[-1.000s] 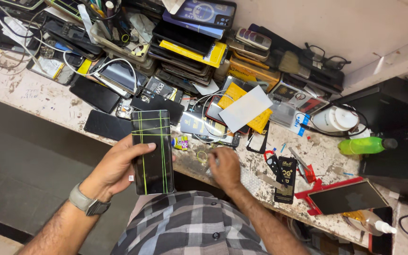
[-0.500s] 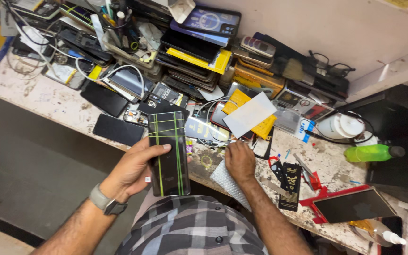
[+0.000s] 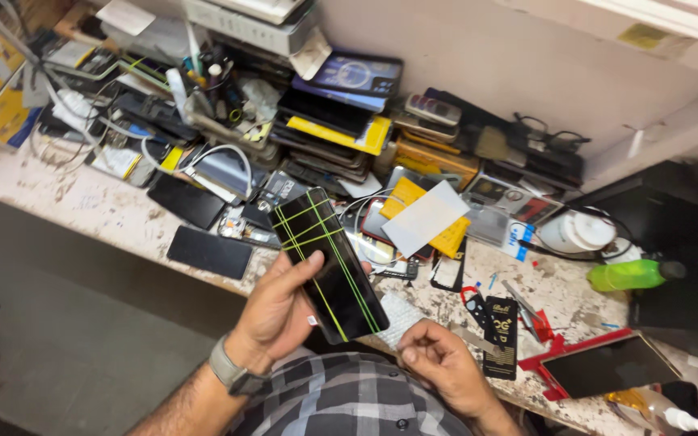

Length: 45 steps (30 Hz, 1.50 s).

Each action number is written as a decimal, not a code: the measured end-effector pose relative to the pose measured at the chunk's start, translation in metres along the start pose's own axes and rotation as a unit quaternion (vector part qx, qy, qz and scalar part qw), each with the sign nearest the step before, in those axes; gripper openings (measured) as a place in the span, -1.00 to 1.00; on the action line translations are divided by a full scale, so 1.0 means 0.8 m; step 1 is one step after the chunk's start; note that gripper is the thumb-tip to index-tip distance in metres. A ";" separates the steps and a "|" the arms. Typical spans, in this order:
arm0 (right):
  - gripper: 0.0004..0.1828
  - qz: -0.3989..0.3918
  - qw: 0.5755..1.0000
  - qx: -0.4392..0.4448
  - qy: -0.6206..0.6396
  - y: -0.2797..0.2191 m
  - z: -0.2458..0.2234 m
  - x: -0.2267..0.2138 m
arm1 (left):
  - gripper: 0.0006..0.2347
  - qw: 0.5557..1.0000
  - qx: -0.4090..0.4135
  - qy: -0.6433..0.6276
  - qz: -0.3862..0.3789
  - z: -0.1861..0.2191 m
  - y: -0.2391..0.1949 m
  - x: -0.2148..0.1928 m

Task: The person applies adhesive to the internal frame of a disassembled smartphone, then attaches the back cover and presses it into place. They test the device by turning it on and navigating the screen, then wrap the phone with multiple rubber bands to hold the cover while the adhesive sets.

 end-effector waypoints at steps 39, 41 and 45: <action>-0.59 0.096 0.764 -0.446 -0.457 -0.075 -0.239 0.104 | -0.74 0.496 0.464 0.690 -0.251 0.057 -0.090 0.154; -0.60 0.094 0.766 -0.440 -0.458 -0.077 -0.243 0.105 | -0.74 0.503 0.442 0.702 -0.243 0.052 -0.087 0.151; -0.64 0.091 0.771 -0.410 -0.478 -0.074 -0.249 0.113 | -0.68 0.488 0.406 0.730 -0.252 0.034 -0.079 0.142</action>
Point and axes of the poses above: each hand's wrist, its own y-axis towards the middle knuckle, its own x-axis out of the palm, z = x × y, the point moved 5 cm from there along y, towards the middle knuckle, and after that the axes turned 6 degrees about z, right-handed, at the moved point
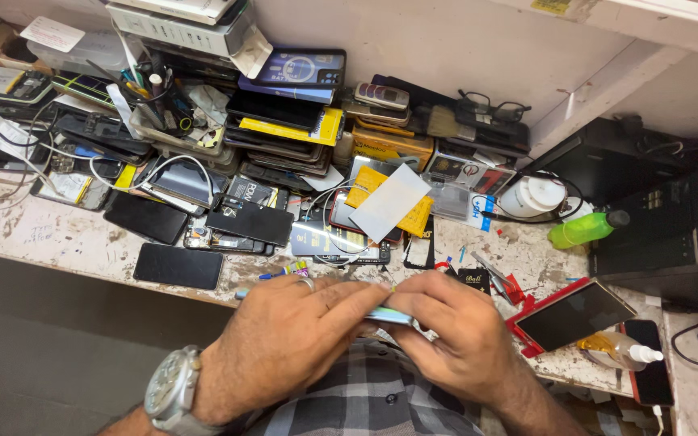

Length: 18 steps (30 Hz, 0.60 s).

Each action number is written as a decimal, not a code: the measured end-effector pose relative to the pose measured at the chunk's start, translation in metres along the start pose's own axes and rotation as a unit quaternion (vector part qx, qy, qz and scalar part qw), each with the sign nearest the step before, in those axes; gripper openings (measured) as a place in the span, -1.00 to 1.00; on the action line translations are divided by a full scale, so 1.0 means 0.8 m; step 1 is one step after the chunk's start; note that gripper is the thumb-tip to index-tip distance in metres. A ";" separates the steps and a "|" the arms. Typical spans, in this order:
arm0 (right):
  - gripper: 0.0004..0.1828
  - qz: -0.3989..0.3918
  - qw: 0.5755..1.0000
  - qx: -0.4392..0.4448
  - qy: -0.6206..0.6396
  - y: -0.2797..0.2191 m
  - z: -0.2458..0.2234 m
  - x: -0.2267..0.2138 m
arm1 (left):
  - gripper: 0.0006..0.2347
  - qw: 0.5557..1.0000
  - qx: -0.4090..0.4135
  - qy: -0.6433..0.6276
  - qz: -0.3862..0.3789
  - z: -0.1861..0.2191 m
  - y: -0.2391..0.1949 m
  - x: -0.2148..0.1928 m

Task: The person applies adhesive to the internal frame of a disassembled smartphone, then attaches the back cover and presses it into place. They test the device by turning it on and navigating the screen, then wrap the phone with multiple rubber bands to hold the cover while the adhesive sets.

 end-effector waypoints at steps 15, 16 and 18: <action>-0.54 0.174 0.873 0.253 0.378 -0.041 0.075 -0.013 | -0.78 0.482 -0.446 -0.743 0.127 -0.108 -0.052 0.097; -0.50 0.184 0.868 0.247 0.389 -0.044 0.079 -0.012 | -0.78 0.472 -0.454 -0.745 0.127 -0.108 -0.056 0.101; -0.37 0.202 0.859 0.263 0.391 -0.051 0.087 -0.012 | -0.78 0.458 -0.452 -0.755 0.121 -0.107 -0.058 0.107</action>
Point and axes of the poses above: each hand's wrist, its own y-axis towards the middle knuckle, its own x-axis out of the palm, z = x × y, the point moved 5 cm from there along y, towards the middle knuckle, and after that the axes turned 6 degrees about z, right-handed, at the moved point
